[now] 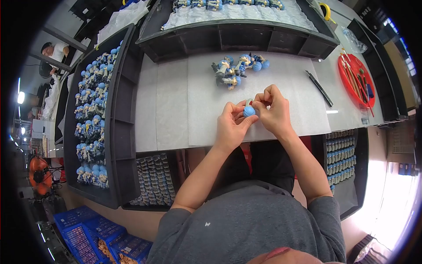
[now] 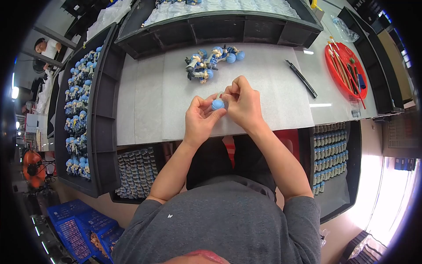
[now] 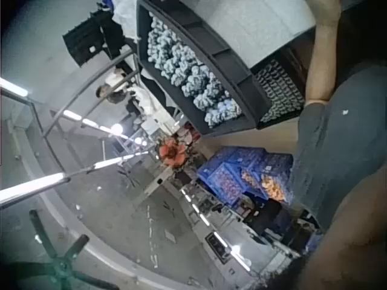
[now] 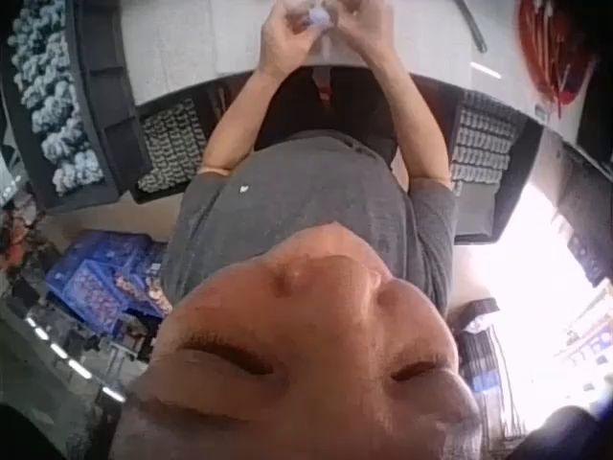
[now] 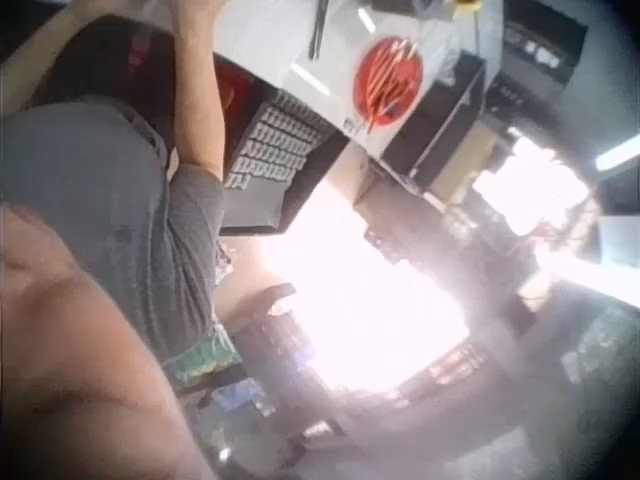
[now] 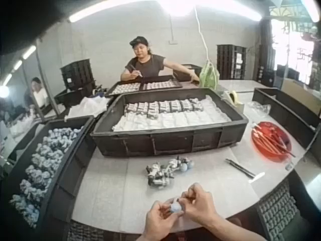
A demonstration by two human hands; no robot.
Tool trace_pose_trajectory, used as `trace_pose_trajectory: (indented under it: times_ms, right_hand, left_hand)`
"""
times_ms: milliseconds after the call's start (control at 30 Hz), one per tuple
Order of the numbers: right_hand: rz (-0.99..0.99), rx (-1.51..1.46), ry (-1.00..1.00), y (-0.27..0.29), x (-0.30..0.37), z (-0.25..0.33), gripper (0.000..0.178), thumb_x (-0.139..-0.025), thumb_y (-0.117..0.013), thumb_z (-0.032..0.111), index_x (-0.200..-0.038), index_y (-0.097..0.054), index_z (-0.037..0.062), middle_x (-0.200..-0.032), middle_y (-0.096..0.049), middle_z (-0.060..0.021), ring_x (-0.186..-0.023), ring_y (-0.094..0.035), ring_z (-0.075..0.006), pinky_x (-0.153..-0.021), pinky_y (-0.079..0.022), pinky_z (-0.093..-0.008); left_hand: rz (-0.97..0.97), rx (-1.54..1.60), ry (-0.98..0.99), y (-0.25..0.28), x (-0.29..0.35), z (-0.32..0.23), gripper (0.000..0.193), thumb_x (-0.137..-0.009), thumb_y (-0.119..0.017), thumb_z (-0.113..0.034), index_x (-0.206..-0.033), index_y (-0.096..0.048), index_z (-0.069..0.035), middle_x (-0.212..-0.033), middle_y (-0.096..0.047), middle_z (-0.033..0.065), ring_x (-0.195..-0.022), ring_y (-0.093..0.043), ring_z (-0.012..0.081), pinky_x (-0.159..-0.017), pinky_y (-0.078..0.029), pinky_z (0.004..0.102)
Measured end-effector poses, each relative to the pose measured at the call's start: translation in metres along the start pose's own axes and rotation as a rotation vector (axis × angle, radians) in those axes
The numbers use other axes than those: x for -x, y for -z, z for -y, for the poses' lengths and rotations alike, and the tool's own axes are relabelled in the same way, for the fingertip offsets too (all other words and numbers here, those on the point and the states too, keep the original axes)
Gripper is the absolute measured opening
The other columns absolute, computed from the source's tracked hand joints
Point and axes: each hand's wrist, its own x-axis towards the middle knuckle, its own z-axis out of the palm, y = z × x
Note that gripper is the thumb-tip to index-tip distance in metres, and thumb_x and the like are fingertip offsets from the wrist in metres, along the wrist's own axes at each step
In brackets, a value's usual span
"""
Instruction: The person assembles small blue and white toy figurines from assembly parts, using tweezers to manipulate the parts from plastic trays and crates at a factory workstation.
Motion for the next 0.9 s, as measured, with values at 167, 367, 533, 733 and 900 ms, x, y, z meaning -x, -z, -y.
trace_pose_trajectory:
  times_ms: [167, 367, 533, 733, 900]
  right_hand:
    - [-0.171, -0.065, -0.058, 0.007, -0.008, -0.002, 0.028, -0.072, -0.059, -0.011, -0.078, -0.035, 0.0036, -0.066, -0.059, -0.0097, -0.066, -0.059, -0.0119, -0.061, -0.047, -0.0240]
    - [-0.082, -0.130, -0.034, -0.003, 0.002, -0.004, 0.028, -0.072, -0.060, -0.010, -0.078, -0.036, 0.0037, -0.067, -0.059, -0.0093, -0.068, -0.058, -0.0098, -0.062, -0.047, -0.0245]
    - [-0.076, -0.110, -0.045, -0.003, 0.002, 0.003, 0.028, -0.073, -0.059, -0.009, -0.079, -0.035, 0.0032, -0.066, -0.058, -0.0096, -0.065, -0.057, -0.0097, -0.061, -0.046, -0.0238]
    - [-0.098, -0.126, -0.038, -0.005, 0.005, -0.002, 0.028, -0.073, -0.057, -0.010, -0.078, -0.034, 0.0035, -0.066, -0.058, -0.0101, -0.064, -0.056, -0.0094, -0.060, -0.046, -0.0233]
    - [-0.090, -0.109, -0.038, -0.005, 0.002, 0.005, 0.027, -0.073, -0.057, -0.010, -0.078, -0.034, 0.0034, -0.066, -0.057, -0.0099, -0.064, -0.056, -0.0094, -0.060, -0.046, -0.0239]
  left_hand:
    - [-0.024, 0.000, -0.014, 0.000, 0.007, -0.001, 0.031, -0.075, -0.067, 0.002, -0.088, -0.039, 0.001, -0.117, -0.049, 0.0247, -0.094, -0.058, 0.0163, -0.079, -0.052, 0.0270]
    - [-0.001, -0.013, 0.033, 0.000, 0.000, -0.004, 0.031, -0.075, -0.066, 0.003, -0.091, -0.039, -0.001, -0.119, -0.048, 0.0230, -0.101, -0.054, 0.0178, -0.084, -0.049, 0.0283]
    - [-0.018, -0.017, 0.039, -0.001, 0.002, -0.007, 0.031, -0.075, -0.066, 0.004, -0.088, -0.038, -0.002, -0.118, -0.048, 0.0232, -0.101, -0.055, 0.0177, -0.084, -0.050, 0.0280]
    - [-0.003, 0.022, 0.037, -0.001, 0.002, -0.002, 0.031, -0.075, -0.065, 0.005, -0.086, -0.037, -0.003, -0.119, -0.048, 0.0232, -0.100, -0.055, 0.0181, -0.084, -0.050, 0.0282]
    - [-0.014, 0.045, 0.036, -0.003, 0.000, -0.004, 0.032, -0.075, -0.065, 0.005, -0.085, -0.036, -0.003, -0.119, -0.047, 0.0244, -0.100, -0.055, 0.0184, -0.083, -0.050, 0.0283]
